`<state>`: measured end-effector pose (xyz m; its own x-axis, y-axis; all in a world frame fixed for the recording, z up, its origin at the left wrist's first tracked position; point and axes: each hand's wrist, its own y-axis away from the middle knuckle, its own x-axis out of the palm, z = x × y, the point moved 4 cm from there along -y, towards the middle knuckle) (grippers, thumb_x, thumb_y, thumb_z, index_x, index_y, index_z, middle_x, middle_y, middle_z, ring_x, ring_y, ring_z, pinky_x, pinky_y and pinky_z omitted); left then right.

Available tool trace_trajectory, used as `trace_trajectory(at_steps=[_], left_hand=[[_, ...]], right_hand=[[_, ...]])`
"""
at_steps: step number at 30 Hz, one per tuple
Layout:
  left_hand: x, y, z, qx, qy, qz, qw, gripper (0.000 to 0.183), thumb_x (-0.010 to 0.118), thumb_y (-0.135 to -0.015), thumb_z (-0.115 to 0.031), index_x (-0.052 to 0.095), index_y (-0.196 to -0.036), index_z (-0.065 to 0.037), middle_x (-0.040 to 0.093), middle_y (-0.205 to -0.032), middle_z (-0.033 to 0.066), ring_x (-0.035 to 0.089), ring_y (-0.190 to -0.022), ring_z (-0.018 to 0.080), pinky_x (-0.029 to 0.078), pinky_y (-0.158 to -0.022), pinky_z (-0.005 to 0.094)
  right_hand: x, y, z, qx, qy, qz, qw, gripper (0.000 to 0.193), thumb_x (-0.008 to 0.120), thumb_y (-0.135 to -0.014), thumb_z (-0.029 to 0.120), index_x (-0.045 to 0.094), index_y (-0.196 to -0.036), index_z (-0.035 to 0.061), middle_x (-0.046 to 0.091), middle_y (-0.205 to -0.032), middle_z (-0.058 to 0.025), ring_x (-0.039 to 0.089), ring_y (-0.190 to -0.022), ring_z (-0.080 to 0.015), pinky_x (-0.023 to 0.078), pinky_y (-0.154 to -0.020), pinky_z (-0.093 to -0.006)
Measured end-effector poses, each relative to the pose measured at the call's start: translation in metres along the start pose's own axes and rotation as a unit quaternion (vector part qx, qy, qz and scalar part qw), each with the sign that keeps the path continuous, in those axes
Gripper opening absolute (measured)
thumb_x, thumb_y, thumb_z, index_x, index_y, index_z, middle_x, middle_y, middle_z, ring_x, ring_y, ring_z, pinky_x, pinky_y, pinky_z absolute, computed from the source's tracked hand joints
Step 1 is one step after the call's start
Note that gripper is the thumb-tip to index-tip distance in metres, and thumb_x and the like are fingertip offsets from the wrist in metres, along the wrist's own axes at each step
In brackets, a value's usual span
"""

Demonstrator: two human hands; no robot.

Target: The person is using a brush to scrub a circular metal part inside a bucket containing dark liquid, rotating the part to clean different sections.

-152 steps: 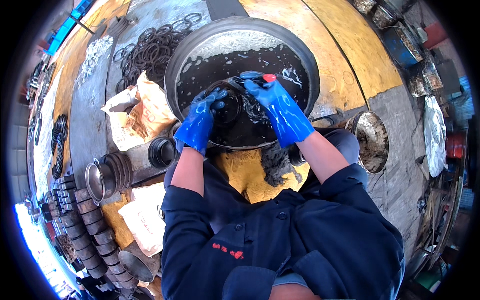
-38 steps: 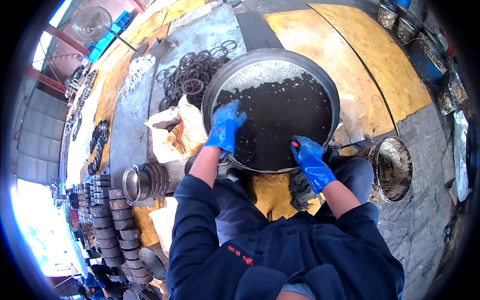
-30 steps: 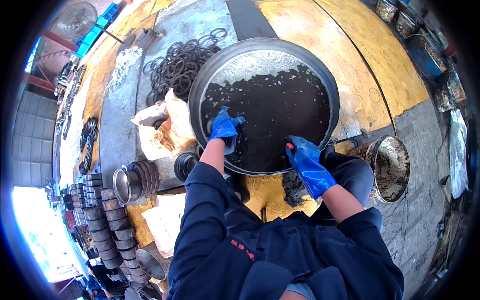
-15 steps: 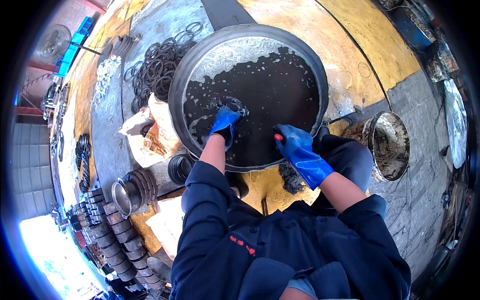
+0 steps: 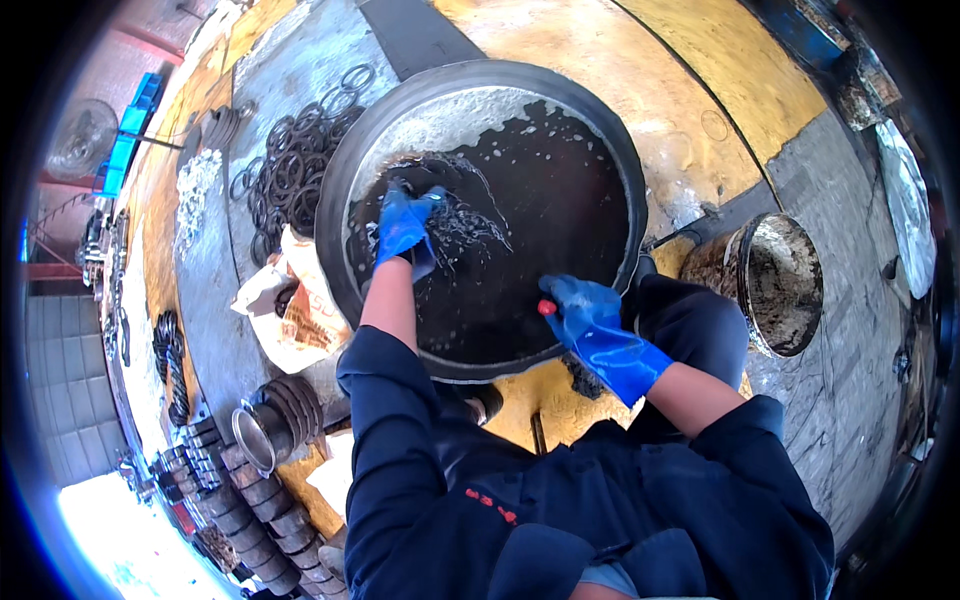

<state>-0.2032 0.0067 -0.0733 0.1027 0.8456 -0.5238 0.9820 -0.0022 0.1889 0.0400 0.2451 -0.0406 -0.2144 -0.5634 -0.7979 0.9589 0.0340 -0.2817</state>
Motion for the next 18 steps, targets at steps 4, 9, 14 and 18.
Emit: trace_trajectory(at_steps=[4,9,14,18], left_hand=[[0.006,-0.039,0.010,-0.088,0.154,0.040,0.983,0.056,0.072,-0.083,-0.031,0.056,-0.130,-0.004,0.066,-0.118,0.0191,0.064,-0.106,0.0324,0.050,-0.091,0.0434],[0.031,-0.072,0.038,-0.198,0.247,0.100,0.943,0.049,0.062,-0.089,-0.030,0.055,-0.132,-0.008,0.067,-0.116,0.0168,0.064,-0.100,0.0308,0.051,-0.086,0.0445],[0.072,-0.058,-0.024,-0.202,0.185,0.123,0.954,0.048,0.066,-0.085,-0.022,0.055,-0.129,-0.005,0.066,-0.104,0.0138,0.064,-0.085,0.0291,0.051,-0.074,0.0446],[0.073,-0.055,-0.037,-0.126,0.074,0.068,0.987,0.056,0.070,-0.084,-0.031,0.053,-0.129,-0.002,0.064,-0.118,0.0169,0.062,-0.102,0.0282,0.049,-0.086,0.0422]], right_hand=[[0.000,0.002,-0.004,0.036,-0.007,0.080,0.996,0.039,0.070,-0.076,0.017,0.064,-0.114,0.0121,0.066,-0.095,-0.0092,0.067,-0.078,-0.0328,0.052,-0.064,-0.0453],[-0.004,-0.003,0.003,0.047,-0.065,0.136,0.987,0.053,0.069,-0.071,0.014,0.057,-0.122,0.0096,0.064,-0.099,-0.0108,0.068,-0.078,-0.0319,0.052,-0.062,-0.0457],[-0.003,-0.002,-0.001,0.068,-0.031,0.149,0.986,0.052,0.070,-0.071,0.014,0.058,-0.121,0.0099,0.064,-0.100,-0.0091,0.068,-0.075,-0.0298,0.052,-0.059,-0.0435],[0.006,-0.001,0.005,0.079,-0.029,0.182,0.980,0.058,0.074,-0.070,0.015,0.057,-0.125,0.0121,0.064,-0.106,-0.0071,0.068,-0.077,-0.0290,0.053,-0.063,-0.0430]])
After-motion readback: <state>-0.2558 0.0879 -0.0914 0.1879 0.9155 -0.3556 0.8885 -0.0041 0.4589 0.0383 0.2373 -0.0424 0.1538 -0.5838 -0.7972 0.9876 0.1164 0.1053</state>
